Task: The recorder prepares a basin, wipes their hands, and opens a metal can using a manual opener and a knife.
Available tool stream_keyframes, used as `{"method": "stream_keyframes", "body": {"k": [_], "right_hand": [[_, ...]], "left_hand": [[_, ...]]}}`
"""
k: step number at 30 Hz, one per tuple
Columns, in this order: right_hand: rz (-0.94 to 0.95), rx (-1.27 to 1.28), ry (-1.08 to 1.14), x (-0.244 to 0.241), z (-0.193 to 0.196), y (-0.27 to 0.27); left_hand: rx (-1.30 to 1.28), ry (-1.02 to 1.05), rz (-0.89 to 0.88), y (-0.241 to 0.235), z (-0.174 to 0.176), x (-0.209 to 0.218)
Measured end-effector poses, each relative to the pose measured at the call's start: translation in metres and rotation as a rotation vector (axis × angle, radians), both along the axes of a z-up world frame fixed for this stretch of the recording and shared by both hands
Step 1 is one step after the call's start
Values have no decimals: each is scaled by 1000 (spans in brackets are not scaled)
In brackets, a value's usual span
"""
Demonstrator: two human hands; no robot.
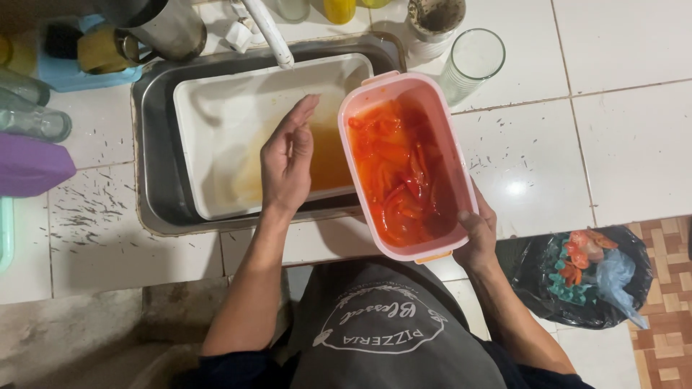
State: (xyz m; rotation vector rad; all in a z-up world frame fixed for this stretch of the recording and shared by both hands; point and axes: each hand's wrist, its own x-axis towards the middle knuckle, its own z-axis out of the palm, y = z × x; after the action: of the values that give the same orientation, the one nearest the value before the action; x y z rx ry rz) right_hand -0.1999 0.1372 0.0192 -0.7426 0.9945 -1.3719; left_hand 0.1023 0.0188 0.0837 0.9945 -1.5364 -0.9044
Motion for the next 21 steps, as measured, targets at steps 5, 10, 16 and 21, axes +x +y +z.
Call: {"method": "stream_keyframes", "body": {"k": [5, 10, 16, 21], "right_hand": [[0, 9, 3, 2, 19, 5], [-19, 33, 81, 4, 31, 16], [-92, 48, 180, 9, 32, 22], [-64, 135, 156, 23, 42, 24]], "left_hand": [[186, 389, 31, 8, -11, 41], [330, -617, 205, -11, -21, 85], [528, -912, 215, -5, -30, 96], [498, -914, 237, 1, -53, 111]]}}
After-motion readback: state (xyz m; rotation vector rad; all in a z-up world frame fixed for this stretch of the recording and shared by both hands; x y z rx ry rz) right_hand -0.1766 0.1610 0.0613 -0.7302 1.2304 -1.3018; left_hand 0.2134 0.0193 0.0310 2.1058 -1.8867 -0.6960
